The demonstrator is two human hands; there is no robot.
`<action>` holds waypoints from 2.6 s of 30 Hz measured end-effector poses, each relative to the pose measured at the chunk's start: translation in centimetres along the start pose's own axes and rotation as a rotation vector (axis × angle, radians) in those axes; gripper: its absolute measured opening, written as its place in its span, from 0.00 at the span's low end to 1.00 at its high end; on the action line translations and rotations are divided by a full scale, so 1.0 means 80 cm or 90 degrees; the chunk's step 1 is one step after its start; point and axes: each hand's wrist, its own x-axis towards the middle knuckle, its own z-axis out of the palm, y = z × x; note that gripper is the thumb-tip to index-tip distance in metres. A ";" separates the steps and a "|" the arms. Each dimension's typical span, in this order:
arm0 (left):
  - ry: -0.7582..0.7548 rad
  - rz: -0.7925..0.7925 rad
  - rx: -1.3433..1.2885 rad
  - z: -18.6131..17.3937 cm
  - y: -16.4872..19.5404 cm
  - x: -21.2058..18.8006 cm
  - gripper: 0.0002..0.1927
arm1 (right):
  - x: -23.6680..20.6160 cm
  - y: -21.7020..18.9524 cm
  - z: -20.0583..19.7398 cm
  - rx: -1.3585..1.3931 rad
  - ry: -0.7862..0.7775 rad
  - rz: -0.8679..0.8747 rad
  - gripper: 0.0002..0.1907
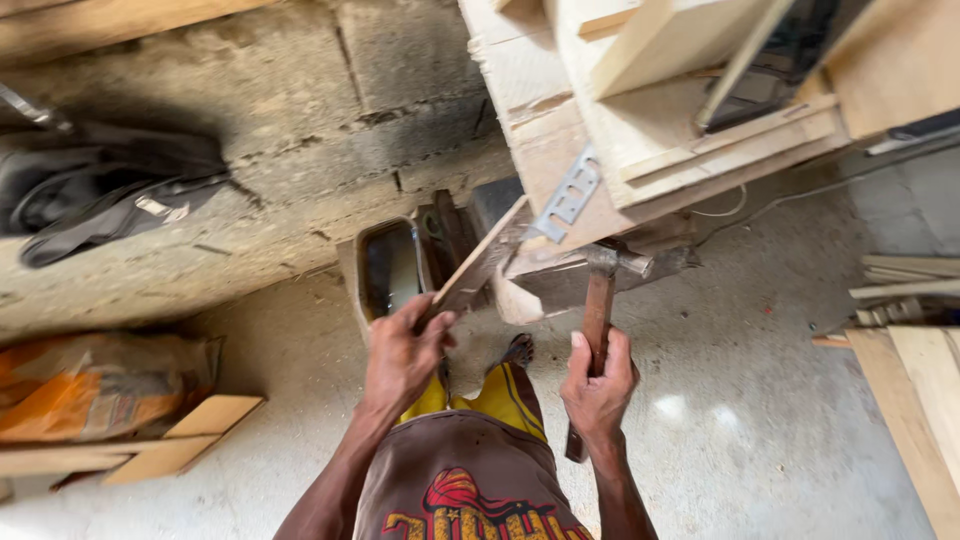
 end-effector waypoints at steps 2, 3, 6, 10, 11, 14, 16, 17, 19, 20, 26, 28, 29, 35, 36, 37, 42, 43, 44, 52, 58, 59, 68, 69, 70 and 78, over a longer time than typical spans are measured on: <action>-0.004 -0.052 -0.035 -0.005 -0.009 -0.006 0.12 | 0.008 0.017 0.006 0.001 0.001 0.037 0.10; -0.008 -0.055 -0.066 -0.007 -0.014 -0.009 0.12 | 0.012 0.026 0.009 -0.013 0.003 0.034 0.11; -0.015 -0.051 -0.087 -0.012 -0.022 -0.010 0.13 | 0.028 0.047 0.025 -0.032 0.013 0.012 0.12; -0.017 -0.044 -0.099 -0.012 -0.024 -0.012 0.14 | 0.037 0.053 0.042 -0.045 0.029 -0.046 0.12; -0.015 -0.047 -0.089 -0.012 -0.025 -0.013 0.14 | 0.038 0.052 0.045 -0.050 0.033 -0.071 0.12; -0.011 -0.051 -0.076 -0.011 -0.026 -0.014 0.13 | 0.037 0.047 0.050 -0.068 0.030 -0.098 0.11; -0.005 -0.047 -0.090 -0.009 -0.028 -0.015 0.13 | 0.037 0.045 0.050 -0.073 0.033 -0.080 0.11; -0.011 -0.050 -0.100 -0.009 -0.030 -0.015 0.13 | 0.036 0.045 0.050 -0.078 0.032 -0.066 0.10; -0.025 -0.050 -0.116 -0.008 -0.033 -0.015 0.12 | 0.036 0.046 0.050 -0.068 0.049 -0.078 0.10; -0.026 -0.049 -0.112 -0.007 -0.033 -0.014 0.12 | 0.037 0.046 0.051 -0.062 0.061 -0.087 0.10; -0.024 -0.046 -0.123 -0.002 -0.034 -0.009 0.12 | 0.039 0.050 0.053 -0.067 0.040 -0.059 0.11; -0.028 -0.051 -0.126 -0.002 -0.034 -0.010 0.12 | 0.037 0.050 0.053 -0.063 0.057 -0.077 0.12; -0.032 -0.046 -0.131 -0.002 -0.034 -0.010 0.12 | 0.037 0.050 0.053 -0.061 0.066 -0.088 0.12; -0.032 -0.041 -0.138 -0.001 -0.034 -0.010 0.11 | 0.039 0.055 0.052 -0.062 0.021 -0.019 0.11; -0.028 -0.048 -0.135 0.000 -0.033 -0.010 0.12 | 0.039 0.056 0.052 -0.065 0.037 -0.039 0.11; -0.025 -0.056 -0.133 0.000 -0.033 -0.010 0.12 | 0.039 0.058 0.052 -0.070 0.052 -0.060 0.12; -0.033 -0.048 -0.132 0.001 -0.035 -0.011 0.12 | 0.034 0.065 0.057 -0.087 0.047 -0.067 0.12; -0.031 -0.049 -0.130 0.002 -0.035 -0.011 0.12 | 0.033 0.066 0.058 -0.088 0.053 -0.066 0.14; -0.030 -0.052 -0.134 0.002 -0.036 -0.011 0.12 | 0.032 0.067 0.058 -0.087 0.059 -0.064 0.15; -0.036 -0.059 -0.147 0.006 -0.040 -0.007 0.12 | 0.030 0.067 0.057 -0.027 0.020 0.016 0.11; -0.038 -0.059 -0.150 0.007 -0.042 -0.004 0.11 | 0.029 0.071 0.063 0.046 0.002 0.081 0.11; -0.037 -0.060 -0.143 0.007 -0.042 -0.003 0.11 | 0.030 0.073 0.063 0.055 -0.002 0.089 0.12; -0.037 -0.051 -0.145 0.011 -0.040 0.007 0.12 | 0.041 0.059 0.046 0.030 0.013 0.032 0.10; -0.036 -0.056 -0.141 0.011 -0.040 0.007 0.12 | 0.042 0.055 0.044 0.014 0.027 -0.004 0.10; -0.031 -0.057 -0.140 0.011 -0.040 0.007 0.12 | 0.044 0.052 0.043 0.000 0.042 -0.046 0.11; -0.039 -0.060 -0.151 0.013 -0.039 0.005 0.13 | 0.046 0.053 0.046 -0.012 0.006 -0.040 0.11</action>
